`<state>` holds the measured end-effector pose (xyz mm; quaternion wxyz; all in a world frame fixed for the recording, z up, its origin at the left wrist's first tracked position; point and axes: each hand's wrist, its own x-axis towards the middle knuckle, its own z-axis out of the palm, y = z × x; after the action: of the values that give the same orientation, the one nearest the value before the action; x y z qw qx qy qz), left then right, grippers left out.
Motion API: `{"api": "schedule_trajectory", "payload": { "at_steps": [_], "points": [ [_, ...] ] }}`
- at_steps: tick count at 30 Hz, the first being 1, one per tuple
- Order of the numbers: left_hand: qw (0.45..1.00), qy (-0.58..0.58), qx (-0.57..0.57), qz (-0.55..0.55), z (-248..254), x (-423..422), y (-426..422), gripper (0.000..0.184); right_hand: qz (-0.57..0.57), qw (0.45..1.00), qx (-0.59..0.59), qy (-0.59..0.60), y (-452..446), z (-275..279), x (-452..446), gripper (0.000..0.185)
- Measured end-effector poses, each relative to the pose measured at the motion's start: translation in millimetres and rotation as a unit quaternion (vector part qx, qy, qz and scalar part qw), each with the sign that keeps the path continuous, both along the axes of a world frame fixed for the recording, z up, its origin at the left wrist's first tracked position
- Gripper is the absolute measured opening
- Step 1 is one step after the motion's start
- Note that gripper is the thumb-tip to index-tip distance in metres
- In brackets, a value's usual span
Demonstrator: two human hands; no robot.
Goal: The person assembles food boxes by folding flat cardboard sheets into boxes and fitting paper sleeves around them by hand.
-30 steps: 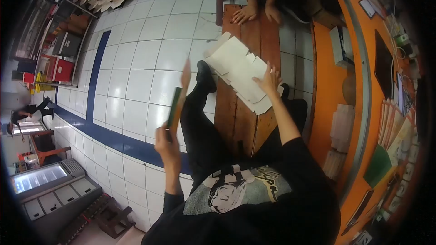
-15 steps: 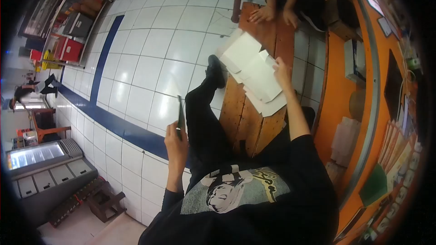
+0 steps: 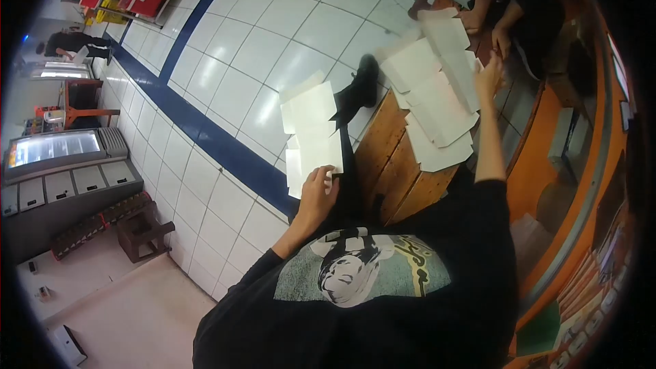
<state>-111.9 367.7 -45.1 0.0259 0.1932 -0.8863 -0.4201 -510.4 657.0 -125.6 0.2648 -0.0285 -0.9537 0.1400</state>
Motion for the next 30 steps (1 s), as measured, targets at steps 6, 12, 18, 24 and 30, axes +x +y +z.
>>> {"api": "schedule_trajectory", "payload": {
  "at_steps": [6,12,18,24,30],
  "points": [
    [0.999,0.016,0.049,0.001,-10,5,3,0.023,0.393,0.739,-0.425,-0.345,-127,24,234,0.029],
    [0.992,0.014,0.126,0.008,-12,18,-3,0.026,0.281,0.621,-0.563,-0.468,-161,7,329,0.023],
    [0.911,-0.045,0.399,0.094,-8,-5,-35,0.028,0.395,0.806,-0.377,-0.228,-166,84,318,0.015],
    [0.891,-0.058,0.435,0.115,3,-12,-51,0.026,0.487,0.827,-0.252,-0.122,-185,95,322,0.025],
    [0.865,-0.056,0.48,0.136,1,-9,-46,0.027,0.466,0.793,-0.338,-0.201,-187,90,319,0.031]
  ]
}}
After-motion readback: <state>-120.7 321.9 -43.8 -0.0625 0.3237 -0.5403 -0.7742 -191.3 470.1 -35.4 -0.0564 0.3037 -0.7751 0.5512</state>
